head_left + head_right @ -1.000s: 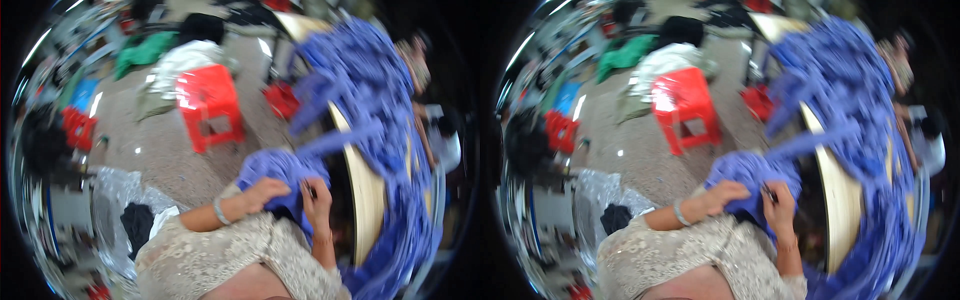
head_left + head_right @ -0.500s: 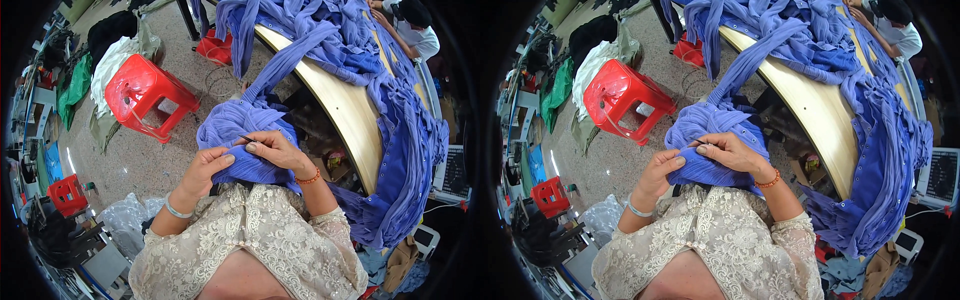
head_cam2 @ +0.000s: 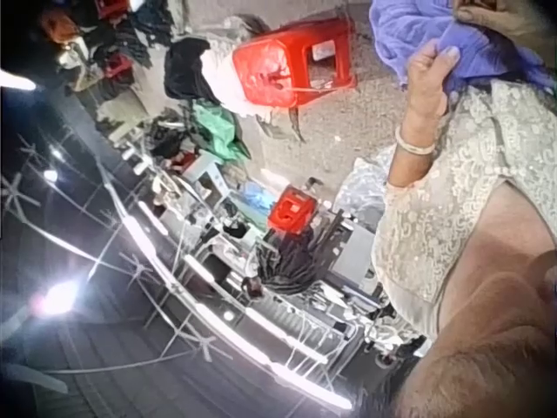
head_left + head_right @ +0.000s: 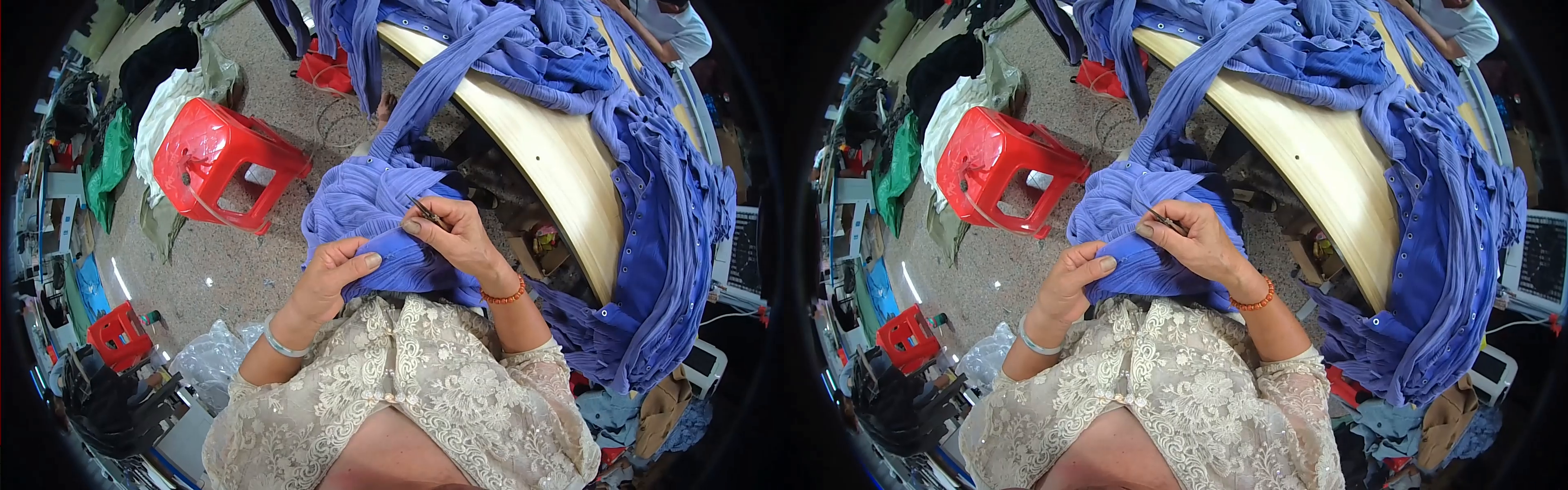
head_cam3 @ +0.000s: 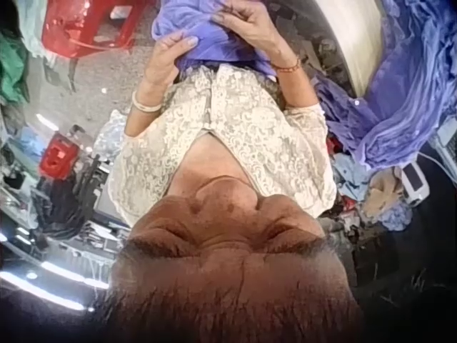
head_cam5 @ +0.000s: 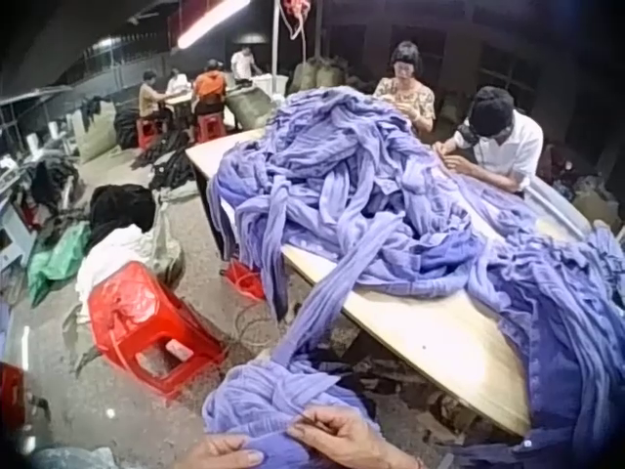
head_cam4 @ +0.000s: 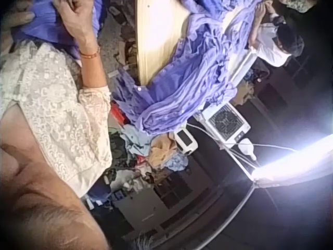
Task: Trimming loose threads from blue fabric garments using small thread snips.
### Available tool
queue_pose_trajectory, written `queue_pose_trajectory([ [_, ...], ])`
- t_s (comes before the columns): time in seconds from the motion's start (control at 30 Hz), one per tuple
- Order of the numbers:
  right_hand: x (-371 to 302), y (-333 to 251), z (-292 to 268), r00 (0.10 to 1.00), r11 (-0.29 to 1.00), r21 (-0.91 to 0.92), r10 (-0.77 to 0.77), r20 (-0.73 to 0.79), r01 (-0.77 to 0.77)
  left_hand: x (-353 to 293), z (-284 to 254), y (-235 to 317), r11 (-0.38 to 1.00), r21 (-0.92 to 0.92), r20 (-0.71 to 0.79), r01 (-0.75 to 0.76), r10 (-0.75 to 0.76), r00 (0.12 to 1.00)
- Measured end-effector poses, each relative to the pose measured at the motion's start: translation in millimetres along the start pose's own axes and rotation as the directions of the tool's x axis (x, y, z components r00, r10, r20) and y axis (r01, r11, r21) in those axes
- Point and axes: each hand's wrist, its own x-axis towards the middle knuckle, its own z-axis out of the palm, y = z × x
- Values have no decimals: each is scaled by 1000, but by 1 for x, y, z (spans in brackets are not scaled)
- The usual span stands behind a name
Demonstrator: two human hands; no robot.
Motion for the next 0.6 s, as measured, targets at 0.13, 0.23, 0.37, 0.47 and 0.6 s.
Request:
queue_pose_trajectory([
  [0.13,-4,-1,-5,999,996,78,33,0,-33,1,-1,0,993,117,-2,33,-33,999],
  [0.23,-5,-7,-7,995,986,139,81,64,-90,4,4,1,949,315,-1,18,-18,1000],
  [0.37,-3,-13,-7,990,964,226,128,56,-137,8,15,0,932,360,1,-33,35,999],
  [0.47,-1,-19,-8,987,960,235,142,71,-155,8,9,4,958,269,119,94,-130,984],
  [0.6,4,-7,-9,995,972,224,85,-61,-69,7,-1,5,978,150,153,145,-168,974],
])
